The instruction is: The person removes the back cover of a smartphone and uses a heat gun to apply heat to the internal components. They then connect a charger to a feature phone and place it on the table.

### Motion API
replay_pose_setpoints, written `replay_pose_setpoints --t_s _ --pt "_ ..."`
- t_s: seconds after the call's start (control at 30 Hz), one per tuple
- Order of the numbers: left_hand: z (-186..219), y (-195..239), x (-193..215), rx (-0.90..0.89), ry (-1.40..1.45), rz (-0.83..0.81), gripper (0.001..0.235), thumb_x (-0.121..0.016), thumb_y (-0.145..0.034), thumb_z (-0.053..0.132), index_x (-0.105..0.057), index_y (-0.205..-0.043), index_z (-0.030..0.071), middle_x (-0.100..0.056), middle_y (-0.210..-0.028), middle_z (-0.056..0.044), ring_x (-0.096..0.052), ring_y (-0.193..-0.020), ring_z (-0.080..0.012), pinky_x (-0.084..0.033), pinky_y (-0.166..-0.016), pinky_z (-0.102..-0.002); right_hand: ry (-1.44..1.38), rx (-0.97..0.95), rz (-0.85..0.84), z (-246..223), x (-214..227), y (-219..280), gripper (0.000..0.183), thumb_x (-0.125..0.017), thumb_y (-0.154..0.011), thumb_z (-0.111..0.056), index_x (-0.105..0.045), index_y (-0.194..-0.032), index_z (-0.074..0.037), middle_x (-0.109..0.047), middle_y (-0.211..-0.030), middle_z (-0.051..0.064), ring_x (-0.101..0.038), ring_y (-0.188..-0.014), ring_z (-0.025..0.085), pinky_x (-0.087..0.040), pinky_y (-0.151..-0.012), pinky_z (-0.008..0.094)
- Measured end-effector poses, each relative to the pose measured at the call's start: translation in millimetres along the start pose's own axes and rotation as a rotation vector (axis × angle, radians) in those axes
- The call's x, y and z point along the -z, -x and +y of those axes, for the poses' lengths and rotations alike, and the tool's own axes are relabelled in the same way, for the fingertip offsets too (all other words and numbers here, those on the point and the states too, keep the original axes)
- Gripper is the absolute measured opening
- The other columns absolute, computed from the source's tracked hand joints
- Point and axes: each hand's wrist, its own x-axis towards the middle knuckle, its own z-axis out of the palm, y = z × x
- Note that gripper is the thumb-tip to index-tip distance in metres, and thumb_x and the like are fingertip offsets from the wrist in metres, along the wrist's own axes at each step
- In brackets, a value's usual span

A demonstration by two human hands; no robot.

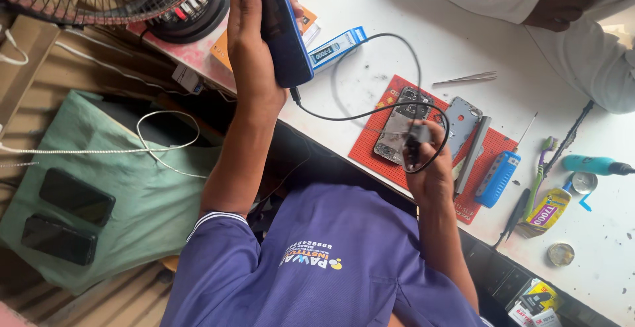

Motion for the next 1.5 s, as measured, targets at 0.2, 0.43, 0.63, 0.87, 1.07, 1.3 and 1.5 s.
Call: replay_pose_setpoints --t_s 0.2,0.43,0.63,0.87,1.07,1.3,1.5 --pt "15 11 12 -0.025 -0.020 0.148 0.033 -0.051 -0.112 0.041 -0.055 -0.125 0.011 -0.068 -0.092 -0.007 -0.068 -0.085 -0.0124 -0.057 -0.074 -0.028 0.363 0.643 0.165 -40 37 27 0.041 -0.065 -0.102 0.011 -0.057 -0.139 -0.003 -0.063 -0.125 0.014 -0.064 -0.108 0.019 -0.058 -0.091 0.027" --pt "41 41 -1 -0.178 0.136 0.105 0.037 -0.050 -0.121 0.040 -0.053 -0.125 0.004 -0.065 -0.098 -0.012 -0.066 -0.083 -0.0185 -0.056 -0.075 -0.032 0.507 0.988 0.309 -119 118 85 0.038 -0.052 -0.100 -0.017 -0.037 -0.135 -0.010 -0.059 -0.120 0.014 -0.061 -0.097 0.017 -0.052 -0.076 0.025" --pt "73 72 -39 -0.039 0.196 0.101 0.040 -0.044 -0.116 0.040 -0.048 -0.132 0.003 -0.064 -0.112 -0.014 -0.071 -0.091 -0.0225 -0.064 -0.074 -0.039 0.042 0.544 -0.340 -110 109 115 0.027 -0.048 -0.104 -0.024 -0.058 -0.114 -0.002 -0.057 -0.111 0.011 -0.058 -0.095 0.020 -0.055 -0.079 0.034" --pt "57 96 -68 0.073 0.337 -0.184 0.034 -0.041 -0.123 0.035 -0.046 -0.127 0.002 -0.059 -0.100 -0.019 -0.062 -0.079 -0.0252 -0.056 -0.074 -0.037 -0.023 0.103 -0.531 -59 -76 88 0.025 -0.054 -0.092 -0.010 -0.073 -0.096 0.006 -0.061 -0.100 0.020 -0.061 -0.096 0.034 -0.065 -0.077 0.056" --pt "52 99 -74 0.161 0.384 -0.126 0.031 -0.043 -0.123 0.033 -0.046 -0.124 0.002 -0.063 -0.100 -0.022 -0.066 -0.077 -0.0268 -0.057 -0.071 -0.037 0.859 0.331 -0.344 -68 -160 79 0.019 -0.062 -0.100 -0.012 -0.066 -0.106 0.005 -0.057 -0.109 0.013 -0.062 -0.098 0.023 -0.054 -0.092 0.034" --pt "48 97 -81 0.274 0.359 0.024 0.028 -0.044 -0.117 0.028 -0.046 -0.133 0.004 -0.066 -0.107 -0.023 -0.071 -0.085 -0.0275 -0.062 -0.079 -0.041 0.970 0.337 -0.316 -60 -158 61 0.025 -0.069 -0.101 -0.017 -0.065 -0.115 0.003 -0.056 -0.112 0.008 -0.055 -0.101 0.015 -0.045 -0.096 0.023" --pt "33 99 -78 0.212 0.400 -0.010 0.019 -0.050 -0.121 0.022 -0.047 -0.128 0.005 -0.063 -0.109 -0.017 -0.068 -0.090 -0.0251 -0.060 -0.086 -0.042 0.941 0.313 -0.379 -56 -148 56 0.020 -0.071 -0.104 -0.018 -0.072 -0.105 0.002 -0.055 -0.109 0.007 -0.053 -0.100 0.015 -0.045 -0.091 0.023"
